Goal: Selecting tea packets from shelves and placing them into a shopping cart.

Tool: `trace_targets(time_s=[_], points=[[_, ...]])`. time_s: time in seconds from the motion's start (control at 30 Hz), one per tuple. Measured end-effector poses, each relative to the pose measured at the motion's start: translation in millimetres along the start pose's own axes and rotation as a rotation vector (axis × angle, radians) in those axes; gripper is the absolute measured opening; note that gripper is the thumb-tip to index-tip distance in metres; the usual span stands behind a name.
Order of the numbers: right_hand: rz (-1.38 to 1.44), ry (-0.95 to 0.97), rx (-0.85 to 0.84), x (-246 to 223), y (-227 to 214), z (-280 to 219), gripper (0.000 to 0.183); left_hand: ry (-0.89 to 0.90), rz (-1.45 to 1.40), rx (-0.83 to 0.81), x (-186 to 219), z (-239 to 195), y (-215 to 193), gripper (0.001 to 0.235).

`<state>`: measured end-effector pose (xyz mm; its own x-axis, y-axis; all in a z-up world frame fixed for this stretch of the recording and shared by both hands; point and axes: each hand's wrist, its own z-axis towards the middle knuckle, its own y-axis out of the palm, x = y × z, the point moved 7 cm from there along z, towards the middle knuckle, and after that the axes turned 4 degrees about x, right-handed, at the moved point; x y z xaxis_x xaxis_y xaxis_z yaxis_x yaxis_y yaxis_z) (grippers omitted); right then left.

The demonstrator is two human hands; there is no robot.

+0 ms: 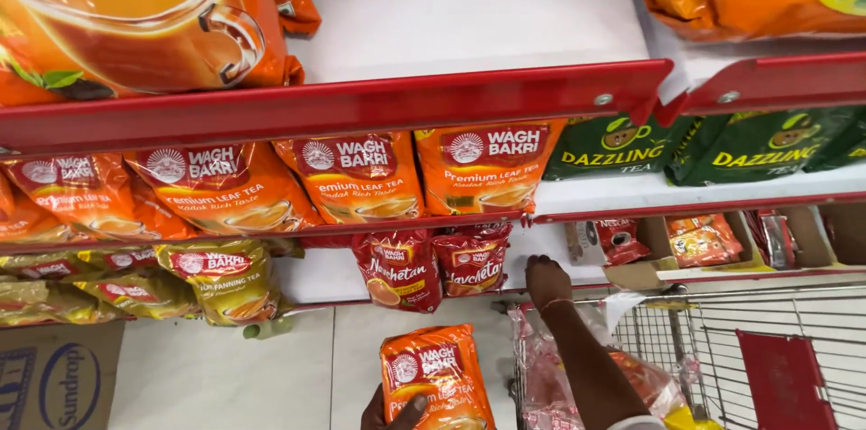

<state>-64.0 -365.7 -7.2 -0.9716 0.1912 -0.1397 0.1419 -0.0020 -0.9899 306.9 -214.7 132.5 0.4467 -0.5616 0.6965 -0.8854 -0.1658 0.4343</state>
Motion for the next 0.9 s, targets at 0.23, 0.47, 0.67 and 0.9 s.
trace_targets(time_s=[0.23, 0.47, 0.67, 0.9], points=[[-0.216, -0.137, 0.044, -7.4, 16.7, 6.5, 0.029, 0.013, 0.006, 0.003, 3.5, 0.2, 1.9, 0.058], [0.198, -0.004, 0.067, -0.9, -25.2, -6.8, 0.022, -0.050, 0.022, 0.027, 5.9, 2.7, -4.1, 0.057], [1.121, 0.313, 0.218, -23.6, -126.8, -92.0, 0.008, -0.086, 0.000, 0.067, 24.3, -3.7, 11.5, 0.052], [1.698, 0.413, 0.071, -117.5, -234.4, -198.7, 0.021, -0.258, -0.056, 0.048, 69.2, -31.4, 35.3, 0.049]])
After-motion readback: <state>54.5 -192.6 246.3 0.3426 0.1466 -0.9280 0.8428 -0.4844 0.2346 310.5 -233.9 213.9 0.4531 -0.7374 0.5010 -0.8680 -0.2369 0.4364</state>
